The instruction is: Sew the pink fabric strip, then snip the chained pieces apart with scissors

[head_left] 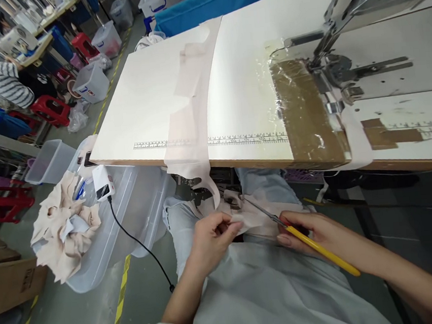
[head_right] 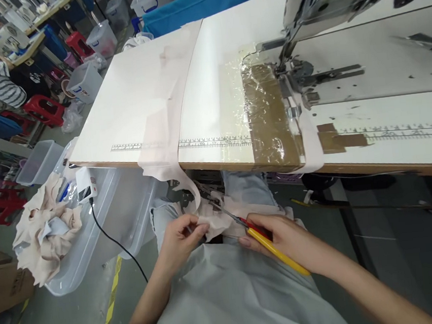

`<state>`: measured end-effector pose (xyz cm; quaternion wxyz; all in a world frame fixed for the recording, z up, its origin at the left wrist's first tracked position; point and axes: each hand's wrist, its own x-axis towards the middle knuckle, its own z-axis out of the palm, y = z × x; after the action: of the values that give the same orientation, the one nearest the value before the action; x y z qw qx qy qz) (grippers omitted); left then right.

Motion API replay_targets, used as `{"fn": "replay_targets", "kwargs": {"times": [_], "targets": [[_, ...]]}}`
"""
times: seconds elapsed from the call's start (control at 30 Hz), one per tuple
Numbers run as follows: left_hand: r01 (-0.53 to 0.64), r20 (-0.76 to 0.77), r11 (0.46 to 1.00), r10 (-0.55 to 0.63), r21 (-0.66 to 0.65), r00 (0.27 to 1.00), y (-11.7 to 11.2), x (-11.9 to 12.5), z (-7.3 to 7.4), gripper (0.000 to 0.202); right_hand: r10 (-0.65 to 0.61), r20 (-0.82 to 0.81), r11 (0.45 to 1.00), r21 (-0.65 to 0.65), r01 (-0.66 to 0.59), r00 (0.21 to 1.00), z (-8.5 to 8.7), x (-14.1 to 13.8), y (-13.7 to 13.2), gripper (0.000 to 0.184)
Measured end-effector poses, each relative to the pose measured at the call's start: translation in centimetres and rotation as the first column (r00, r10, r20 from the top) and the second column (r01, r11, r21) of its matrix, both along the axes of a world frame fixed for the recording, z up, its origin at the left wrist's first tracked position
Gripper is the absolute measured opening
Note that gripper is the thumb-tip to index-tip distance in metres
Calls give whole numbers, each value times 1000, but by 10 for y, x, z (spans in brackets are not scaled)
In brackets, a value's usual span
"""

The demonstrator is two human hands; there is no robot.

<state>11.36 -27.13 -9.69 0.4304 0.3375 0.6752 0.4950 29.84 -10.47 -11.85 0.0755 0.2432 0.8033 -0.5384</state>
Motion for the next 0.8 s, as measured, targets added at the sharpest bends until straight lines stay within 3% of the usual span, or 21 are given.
{"fn": "replay_targets", "kwargs": {"times": [0.07,0.13,0.23,0.33,0.53,0.8], "targets": [[-76,-215,997,81,33,973,3,0,1,43,50,-9,999,-4,-50,999,1,0,2,54],[-89,-223,994,99,56,970,2,0,0,44,100,-3,995,6,-100,995,1,-1,5,53],[-37,93,998,42,-48,995,1,0,0,49,179,4,984,-7,-179,984,4,-4,9,53],[-19,385,993,64,-121,921,1,1,1,57,255,-8,965,-59,-255,967,7,-11,10,54],[-86,492,985,151,-152,858,0,-1,-2,60,322,24,942,-111,-318,946,16,-22,9,59],[-119,483,981,178,-150,857,-2,-1,-9,58,305,158,909,247,-337,939,18,-25,2,52]]}}
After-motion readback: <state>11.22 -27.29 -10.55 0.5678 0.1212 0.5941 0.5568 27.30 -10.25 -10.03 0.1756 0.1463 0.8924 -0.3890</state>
